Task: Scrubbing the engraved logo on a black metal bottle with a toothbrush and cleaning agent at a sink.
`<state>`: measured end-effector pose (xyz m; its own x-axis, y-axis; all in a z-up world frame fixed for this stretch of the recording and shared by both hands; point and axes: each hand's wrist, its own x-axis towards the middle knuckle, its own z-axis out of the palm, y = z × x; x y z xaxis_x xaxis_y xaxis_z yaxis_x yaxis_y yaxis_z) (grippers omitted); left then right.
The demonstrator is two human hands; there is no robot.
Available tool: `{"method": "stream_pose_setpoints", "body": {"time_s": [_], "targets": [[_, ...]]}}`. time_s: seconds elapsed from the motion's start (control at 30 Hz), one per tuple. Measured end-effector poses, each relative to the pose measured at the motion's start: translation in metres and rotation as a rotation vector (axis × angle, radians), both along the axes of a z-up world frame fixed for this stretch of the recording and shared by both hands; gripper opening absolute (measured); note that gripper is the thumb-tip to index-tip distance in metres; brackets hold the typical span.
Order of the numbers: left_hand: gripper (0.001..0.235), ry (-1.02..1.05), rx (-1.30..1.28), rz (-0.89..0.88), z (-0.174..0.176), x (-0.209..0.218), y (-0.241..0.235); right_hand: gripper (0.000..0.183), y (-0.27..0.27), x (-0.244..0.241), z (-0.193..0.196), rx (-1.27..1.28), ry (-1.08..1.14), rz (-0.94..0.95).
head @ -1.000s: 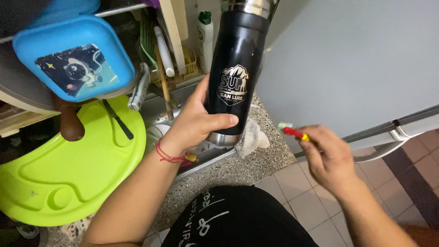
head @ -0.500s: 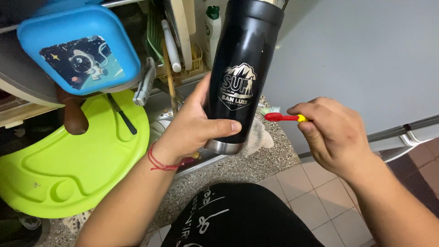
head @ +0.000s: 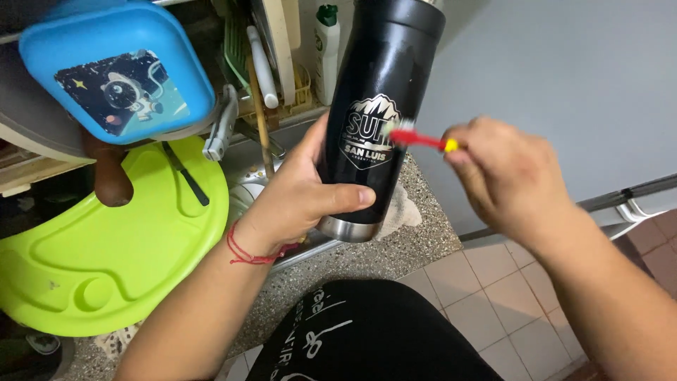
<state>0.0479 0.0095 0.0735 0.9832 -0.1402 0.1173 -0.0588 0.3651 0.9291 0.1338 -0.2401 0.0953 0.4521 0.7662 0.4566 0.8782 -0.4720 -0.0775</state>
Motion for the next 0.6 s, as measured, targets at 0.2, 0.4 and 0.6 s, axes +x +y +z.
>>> {"method": "stream_pose_setpoints", "body": {"time_s": [0.2,0.4,0.6], "targets": [[0.099,-0.029,-0.055,-0.024,-0.004,0.0,0.001,0.029,0.007,-0.01,0.004,-0.039,-0.016,0.073],[0.11,0.01,0.087,0.039,-0.001,-0.003,0.0,0.024,0.013,-0.017,0.004,-0.031,-0.051,0.15],[0.105,-0.038,0.202,0.137,0.003,-0.006,-0.003,0.021,-0.013,-0.002,0.002,-0.196,-0.145,-0.078]]}}
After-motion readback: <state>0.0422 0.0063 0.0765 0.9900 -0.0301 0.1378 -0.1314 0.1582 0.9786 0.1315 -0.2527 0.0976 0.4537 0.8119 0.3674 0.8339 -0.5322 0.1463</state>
